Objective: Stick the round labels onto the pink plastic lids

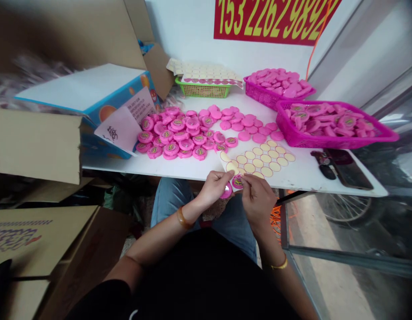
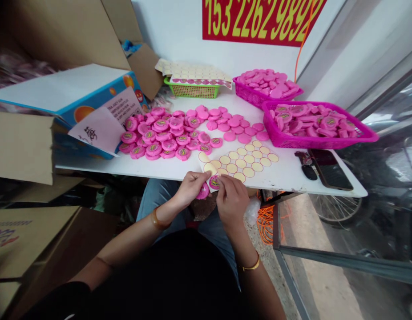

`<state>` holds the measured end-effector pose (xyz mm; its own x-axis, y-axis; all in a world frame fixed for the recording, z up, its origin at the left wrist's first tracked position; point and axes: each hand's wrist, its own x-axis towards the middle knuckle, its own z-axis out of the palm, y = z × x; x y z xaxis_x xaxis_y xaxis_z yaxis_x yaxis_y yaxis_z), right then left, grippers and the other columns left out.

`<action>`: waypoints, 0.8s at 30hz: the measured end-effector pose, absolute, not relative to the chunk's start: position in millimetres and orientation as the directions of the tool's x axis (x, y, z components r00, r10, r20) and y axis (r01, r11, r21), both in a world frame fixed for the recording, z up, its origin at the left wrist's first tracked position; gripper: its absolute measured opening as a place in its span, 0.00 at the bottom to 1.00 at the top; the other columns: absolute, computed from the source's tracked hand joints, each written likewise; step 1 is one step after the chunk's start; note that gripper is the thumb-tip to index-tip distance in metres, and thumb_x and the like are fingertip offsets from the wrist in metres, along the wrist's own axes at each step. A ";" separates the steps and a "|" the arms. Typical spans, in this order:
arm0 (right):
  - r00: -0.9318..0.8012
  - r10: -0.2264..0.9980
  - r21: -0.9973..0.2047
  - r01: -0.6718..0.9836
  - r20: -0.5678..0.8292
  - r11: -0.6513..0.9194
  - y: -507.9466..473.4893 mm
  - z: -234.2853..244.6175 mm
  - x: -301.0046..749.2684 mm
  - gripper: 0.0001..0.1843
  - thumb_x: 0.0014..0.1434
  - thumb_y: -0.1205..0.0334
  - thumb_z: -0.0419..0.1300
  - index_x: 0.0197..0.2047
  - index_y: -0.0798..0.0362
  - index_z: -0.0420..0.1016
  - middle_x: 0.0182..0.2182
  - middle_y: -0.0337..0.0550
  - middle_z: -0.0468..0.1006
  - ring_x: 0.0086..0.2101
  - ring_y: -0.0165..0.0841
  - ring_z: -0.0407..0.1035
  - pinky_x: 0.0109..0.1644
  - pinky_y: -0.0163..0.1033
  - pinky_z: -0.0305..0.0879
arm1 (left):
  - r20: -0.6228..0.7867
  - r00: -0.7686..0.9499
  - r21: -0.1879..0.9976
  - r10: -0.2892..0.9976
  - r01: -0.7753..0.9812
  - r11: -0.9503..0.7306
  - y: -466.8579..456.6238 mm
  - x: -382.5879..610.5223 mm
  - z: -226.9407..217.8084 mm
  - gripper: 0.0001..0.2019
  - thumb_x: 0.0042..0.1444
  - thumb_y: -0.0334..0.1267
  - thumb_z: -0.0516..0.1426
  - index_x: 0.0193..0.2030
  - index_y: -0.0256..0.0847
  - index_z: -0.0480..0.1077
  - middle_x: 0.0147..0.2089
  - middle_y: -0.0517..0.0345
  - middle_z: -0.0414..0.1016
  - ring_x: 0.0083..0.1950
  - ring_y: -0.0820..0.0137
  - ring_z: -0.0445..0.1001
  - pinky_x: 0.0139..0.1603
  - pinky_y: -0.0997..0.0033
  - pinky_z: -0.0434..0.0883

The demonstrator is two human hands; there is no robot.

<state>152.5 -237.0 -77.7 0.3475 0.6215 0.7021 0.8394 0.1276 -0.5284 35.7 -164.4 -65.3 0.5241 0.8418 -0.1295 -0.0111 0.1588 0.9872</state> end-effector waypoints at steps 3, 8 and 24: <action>0.381 0.657 -0.629 0.755 0.650 0.184 -234.9 -74.6 149.1 0.07 0.63 0.62 0.54 0.39 0.51 0.74 0.39 0.47 0.79 0.43 0.37 0.73 0.49 0.45 0.69 | -0.198 0.550 0.974 0.811 0.020 0.224 -157.5 33.8 -62.3 0.24 0.57 0.53 0.54 0.23 0.33 0.72 0.16 0.56 0.71 0.15 0.76 0.67 0.18 0.78 0.61; 0.600 0.713 -0.931 0.203 0.363 0.304 -222.6 -68.1 146.3 0.07 0.58 0.57 0.61 0.35 0.51 0.73 0.36 0.43 0.77 0.39 0.33 0.72 0.46 0.42 0.68 | -0.257 0.563 0.966 0.785 0.182 0.185 -135.5 19.3 -57.3 0.20 0.57 0.48 0.56 0.21 0.35 0.70 0.14 0.58 0.69 0.13 0.77 0.62 0.16 0.78 0.57; 0.279 0.902 -0.679 -0.734 -0.329 -0.021 -172.2 -54.5 160.1 0.08 0.43 0.65 0.71 0.29 0.53 0.79 0.26 0.36 0.80 0.30 0.26 0.72 0.39 0.33 0.70 | -0.311 0.392 0.767 0.866 -0.434 0.472 -91.5 -60.6 -36.1 0.05 0.54 0.21 0.56 0.32 0.31 0.70 0.32 0.54 0.75 0.36 0.72 0.77 0.47 0.66 0.76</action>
<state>160.1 -172.2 -54.5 0.2786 0.9021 -0.3294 -0.7336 -0.0214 -0.6792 -60.6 -91.5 -36.1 0.3921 0.8658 -0.3110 -0.4343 0.4722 0.7671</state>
